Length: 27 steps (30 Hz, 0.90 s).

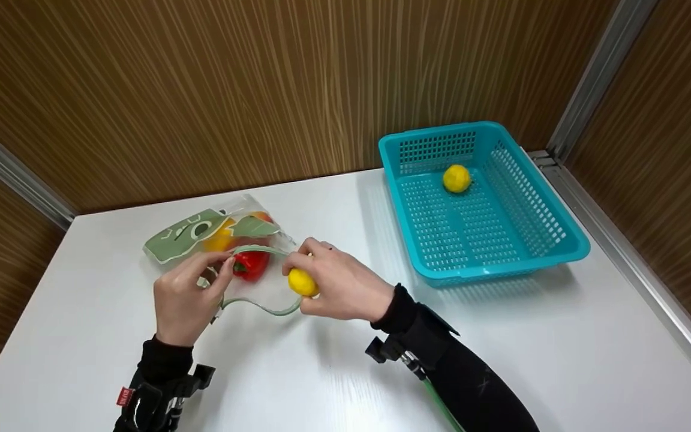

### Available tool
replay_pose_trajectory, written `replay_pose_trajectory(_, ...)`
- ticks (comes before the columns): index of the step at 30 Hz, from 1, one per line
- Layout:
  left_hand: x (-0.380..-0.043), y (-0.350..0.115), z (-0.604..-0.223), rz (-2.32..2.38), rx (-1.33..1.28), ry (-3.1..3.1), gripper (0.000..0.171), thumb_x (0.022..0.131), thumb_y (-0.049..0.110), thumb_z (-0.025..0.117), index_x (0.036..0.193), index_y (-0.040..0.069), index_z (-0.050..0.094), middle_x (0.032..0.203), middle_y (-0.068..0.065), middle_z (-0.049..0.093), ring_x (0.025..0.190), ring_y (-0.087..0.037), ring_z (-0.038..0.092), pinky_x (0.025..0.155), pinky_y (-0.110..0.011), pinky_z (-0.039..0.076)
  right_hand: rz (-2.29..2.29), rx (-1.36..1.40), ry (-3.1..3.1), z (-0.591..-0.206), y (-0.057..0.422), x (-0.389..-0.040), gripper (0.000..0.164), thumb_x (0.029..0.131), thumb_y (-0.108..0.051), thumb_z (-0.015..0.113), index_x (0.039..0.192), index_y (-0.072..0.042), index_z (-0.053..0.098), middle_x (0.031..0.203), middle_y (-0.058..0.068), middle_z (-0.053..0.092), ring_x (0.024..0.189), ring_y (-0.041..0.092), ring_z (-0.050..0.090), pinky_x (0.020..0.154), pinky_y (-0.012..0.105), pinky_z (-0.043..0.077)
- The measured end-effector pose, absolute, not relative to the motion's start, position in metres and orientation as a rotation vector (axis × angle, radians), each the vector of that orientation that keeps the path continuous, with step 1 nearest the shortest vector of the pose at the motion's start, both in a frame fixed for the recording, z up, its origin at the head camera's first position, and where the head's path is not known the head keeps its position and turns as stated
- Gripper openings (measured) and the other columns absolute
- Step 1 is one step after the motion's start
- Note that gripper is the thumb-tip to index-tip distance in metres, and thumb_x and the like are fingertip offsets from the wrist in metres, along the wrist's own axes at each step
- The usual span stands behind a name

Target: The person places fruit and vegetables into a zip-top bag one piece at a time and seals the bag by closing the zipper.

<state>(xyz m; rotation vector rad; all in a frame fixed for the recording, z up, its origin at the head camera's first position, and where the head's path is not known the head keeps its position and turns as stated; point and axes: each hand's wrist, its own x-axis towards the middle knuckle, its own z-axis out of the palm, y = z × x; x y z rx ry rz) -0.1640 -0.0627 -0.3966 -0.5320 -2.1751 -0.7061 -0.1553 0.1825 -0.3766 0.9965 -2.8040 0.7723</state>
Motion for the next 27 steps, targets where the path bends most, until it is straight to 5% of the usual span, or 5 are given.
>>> replay_pose_trajectory(27, -0.163, -0.061, -0.395, -0.696, -0.541, -2.176, 0.010, 0.084, 0.022, 0.071, 0.086, 0.012, 0.070, 0.070, 0.002, 0.067, 0.056, -0.008, 0.060, 0.052, -0.017, 0.048, 0.973, 0.877, -2.643, -0.425, 0.132, -0.159, 0.039, 0.081, -0.024, 0.068, 0.119, -0.023, 0.055, 0.112, -0.001, 0.053, 0.089, 0.008, 0.053, 0.076, 0.021, 0.050)
